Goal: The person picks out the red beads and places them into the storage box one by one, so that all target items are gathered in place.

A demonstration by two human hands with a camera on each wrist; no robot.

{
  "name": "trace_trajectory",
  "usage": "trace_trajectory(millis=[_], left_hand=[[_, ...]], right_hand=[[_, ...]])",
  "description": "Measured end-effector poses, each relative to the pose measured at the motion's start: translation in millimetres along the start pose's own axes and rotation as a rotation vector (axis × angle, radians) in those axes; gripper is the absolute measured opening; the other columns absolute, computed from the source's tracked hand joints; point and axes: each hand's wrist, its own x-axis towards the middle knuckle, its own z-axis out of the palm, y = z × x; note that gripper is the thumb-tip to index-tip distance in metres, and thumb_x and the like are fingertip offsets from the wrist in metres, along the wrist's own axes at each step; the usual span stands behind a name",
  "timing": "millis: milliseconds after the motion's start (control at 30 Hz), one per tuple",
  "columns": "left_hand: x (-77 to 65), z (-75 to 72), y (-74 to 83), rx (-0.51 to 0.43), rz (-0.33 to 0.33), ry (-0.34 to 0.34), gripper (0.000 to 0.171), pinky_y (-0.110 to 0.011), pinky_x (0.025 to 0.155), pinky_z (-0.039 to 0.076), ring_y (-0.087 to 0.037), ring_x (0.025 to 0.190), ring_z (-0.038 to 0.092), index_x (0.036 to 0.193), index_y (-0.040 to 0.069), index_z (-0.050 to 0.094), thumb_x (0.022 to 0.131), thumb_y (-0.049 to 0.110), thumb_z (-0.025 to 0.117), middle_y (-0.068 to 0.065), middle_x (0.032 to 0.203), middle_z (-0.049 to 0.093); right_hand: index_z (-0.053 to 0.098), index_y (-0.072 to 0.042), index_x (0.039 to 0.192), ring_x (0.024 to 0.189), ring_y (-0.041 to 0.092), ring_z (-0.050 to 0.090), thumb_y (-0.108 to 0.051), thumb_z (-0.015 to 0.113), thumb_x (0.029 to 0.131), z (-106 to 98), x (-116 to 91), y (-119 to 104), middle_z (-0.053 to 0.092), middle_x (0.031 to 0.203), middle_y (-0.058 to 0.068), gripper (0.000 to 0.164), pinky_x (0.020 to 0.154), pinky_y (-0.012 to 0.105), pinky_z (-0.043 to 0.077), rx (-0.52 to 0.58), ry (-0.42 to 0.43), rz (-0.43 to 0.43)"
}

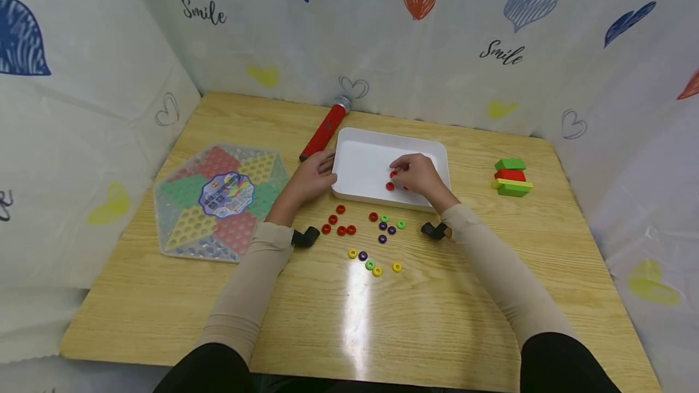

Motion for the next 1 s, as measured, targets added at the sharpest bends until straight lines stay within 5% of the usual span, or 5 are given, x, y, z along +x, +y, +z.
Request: trace_trajectory(millis=[333,567,1000], left_hand=[[-1.6,0.6,4.0,0.001,-0.020,-0.010,0.067,-0.043,0.119,0.040,-0.031,0.148,0.041,0.158,0.003,0.030,0.097,0.005,0.056,-0.018,0.163,0.032],[0.6,0.7,0.6,0.021,-0.016,0.003,0.067,-0.041,0.118,0.042,-0.028,0.147,0.043,0.158,0.004,0.032,0.095,0.008,0.056,-0.015,0.162,0.035],[0.4,0.8,-0.9,0.037,-0.001,0.012,0.067,-0.042,0.117,0.042,-0.030,0.146,0.043,0.158,0.003,0.032,0.095,0.007,0.056,-0.017,0.161,0.035]], right_hand=[[0.075,-0.005,0.115,0.092,0.025,0.057,-0.011,0.070,0.086,-5,-11,-7,0.071,0.108,0.012,0.029,0.070,0.030,0.047,0.003,0.018,-0.034],[0.076,-0.006,0.114,0.102,0.031,0.059,-0.013,0.072,0.088,-4,-32,-22,0.073,0.105,0.011,0.027,0.090,0.044,0.049,-0.011,0.021,-0.133],[0.076,-0.008,0.110,0.096,0.024,0.063,-0.013,0.074,0.087,12,-69,-30,0.073,0.103,0.007,0.024,0.087,0.041,0.053,-0.005,-0.014,-0.223]])
